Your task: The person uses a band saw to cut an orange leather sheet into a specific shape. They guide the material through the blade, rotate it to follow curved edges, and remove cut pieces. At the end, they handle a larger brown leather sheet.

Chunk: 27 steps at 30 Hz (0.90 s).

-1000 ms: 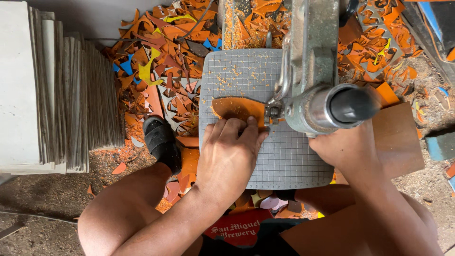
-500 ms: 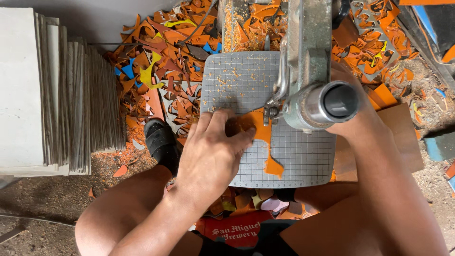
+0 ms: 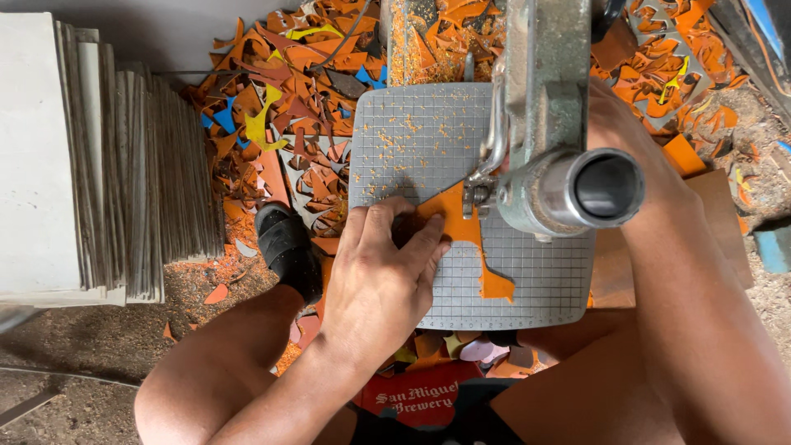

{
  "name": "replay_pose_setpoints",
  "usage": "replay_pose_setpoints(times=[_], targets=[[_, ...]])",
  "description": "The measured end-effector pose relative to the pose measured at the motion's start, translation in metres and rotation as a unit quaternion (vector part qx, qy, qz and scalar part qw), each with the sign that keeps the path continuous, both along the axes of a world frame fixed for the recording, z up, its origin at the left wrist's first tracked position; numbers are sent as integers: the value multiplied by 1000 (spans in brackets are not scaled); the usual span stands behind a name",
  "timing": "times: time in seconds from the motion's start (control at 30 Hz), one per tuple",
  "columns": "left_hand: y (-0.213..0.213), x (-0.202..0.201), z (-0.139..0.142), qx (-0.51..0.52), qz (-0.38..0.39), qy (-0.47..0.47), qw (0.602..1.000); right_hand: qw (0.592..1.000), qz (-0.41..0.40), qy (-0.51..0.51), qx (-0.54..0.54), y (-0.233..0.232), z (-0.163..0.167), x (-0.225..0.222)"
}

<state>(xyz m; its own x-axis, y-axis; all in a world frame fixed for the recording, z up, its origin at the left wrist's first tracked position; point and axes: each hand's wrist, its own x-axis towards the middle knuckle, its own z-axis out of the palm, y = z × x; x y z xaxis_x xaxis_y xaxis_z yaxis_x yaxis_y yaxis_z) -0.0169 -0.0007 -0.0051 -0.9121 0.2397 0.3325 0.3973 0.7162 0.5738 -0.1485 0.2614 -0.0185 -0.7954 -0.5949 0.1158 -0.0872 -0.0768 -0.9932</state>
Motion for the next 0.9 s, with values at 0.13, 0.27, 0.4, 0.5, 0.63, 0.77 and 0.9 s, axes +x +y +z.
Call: replay_pose_setpoints(times=[0.13,0.27,0.4,0.5,0.63,0.77,0.9], targets=[[1,-3,0,5,1,-2,1000,907,-12,362,218,5,3,-2],[2,-6,1,2,1,-3,1000,872,-66,407,264,1,8,1],[2,-10,1,7,3,0,1000,900,-35,390,192,-5,15,-3],[3,-11,2,11,4,-4,1000,891,-42,397,218,-3,17,-2],[4,-14,2,17,6,-2,1000,839,-89,429,324,2,10,-1],[4,-18,3,21,7,5,1000,835,-102,430,328,7,4,-2],[5,-21,4,14,10,-1,1000,819,-108,451,339,11,-1,-8]])
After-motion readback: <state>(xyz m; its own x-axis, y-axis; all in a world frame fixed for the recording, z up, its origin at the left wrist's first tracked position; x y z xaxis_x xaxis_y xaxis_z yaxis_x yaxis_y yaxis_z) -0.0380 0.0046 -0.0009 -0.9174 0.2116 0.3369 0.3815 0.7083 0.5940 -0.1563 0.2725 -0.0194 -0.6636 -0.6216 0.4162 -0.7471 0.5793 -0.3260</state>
